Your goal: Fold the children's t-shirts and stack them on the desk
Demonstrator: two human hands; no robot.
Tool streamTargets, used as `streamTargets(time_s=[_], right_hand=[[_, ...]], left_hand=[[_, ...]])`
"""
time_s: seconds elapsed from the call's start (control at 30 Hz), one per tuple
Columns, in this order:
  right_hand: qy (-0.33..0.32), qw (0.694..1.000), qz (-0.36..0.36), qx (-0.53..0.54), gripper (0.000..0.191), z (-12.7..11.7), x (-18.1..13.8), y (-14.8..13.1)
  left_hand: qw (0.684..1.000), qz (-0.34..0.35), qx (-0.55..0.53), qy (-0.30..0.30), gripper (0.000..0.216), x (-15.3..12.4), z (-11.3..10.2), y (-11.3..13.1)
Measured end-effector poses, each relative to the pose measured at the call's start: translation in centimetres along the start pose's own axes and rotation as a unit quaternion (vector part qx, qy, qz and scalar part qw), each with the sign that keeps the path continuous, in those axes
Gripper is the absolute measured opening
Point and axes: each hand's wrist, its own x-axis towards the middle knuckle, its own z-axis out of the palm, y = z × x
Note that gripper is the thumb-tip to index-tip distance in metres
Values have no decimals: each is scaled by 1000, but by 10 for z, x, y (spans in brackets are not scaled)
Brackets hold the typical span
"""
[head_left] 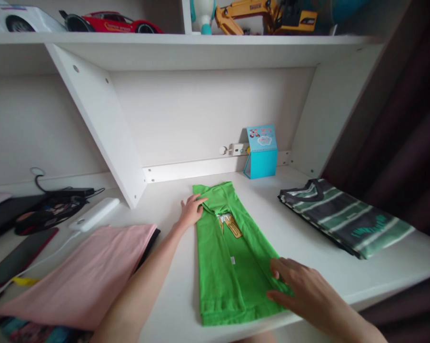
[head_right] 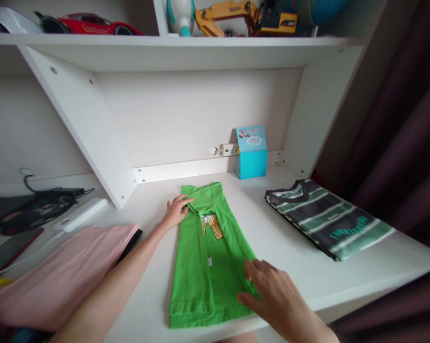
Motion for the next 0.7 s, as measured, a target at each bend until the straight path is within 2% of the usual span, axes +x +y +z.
streamTargets(time_s=[0.13, 0.2, 0.3, 0.37, 0.47, 0.5, 0.57, 0.63, 0.7], right_hand=[[72, 997, 10, -6, 6, 14, -15, -3], [102, 994, 22, 13, 17, 8, -11, -9], [139, 985, 39, 91, 22, -10, -8, -24], [93, 986, 18, 138, 22, -23, -8, -34], [-25, 986, -36, 163, 22, -34, -8, -39], [-32, 985, -45, 165, 23, -35, -6, -37], [0, 987, -55, 151, 28, -30, -1, -29], [16, 990, -78, 120, 39, -18, 4, -20], [-9, 990, -109, 88, 52, -3, 6, -13]], left_hand=[[996, 82, 10, -30, 44, 6, -2, 10], [995, 94, 7, -33, 43, 14, -5, 13], [995, 98, -16, -12, 45, 27, -13, 13], [994, 110, -25, -7, 46, 31, -19, 9], [987, 130, -25, -91, 45, 30, -24, 1], [984, 128, -28, -121, 44, 28, -25, -1], [983, 110, -33, -144, 42, 26, -25, -2], [988, 92, -38, -118, 41, 24, -24, 4], [992, 91, -39, -82, 41, 24, -19, 16]])
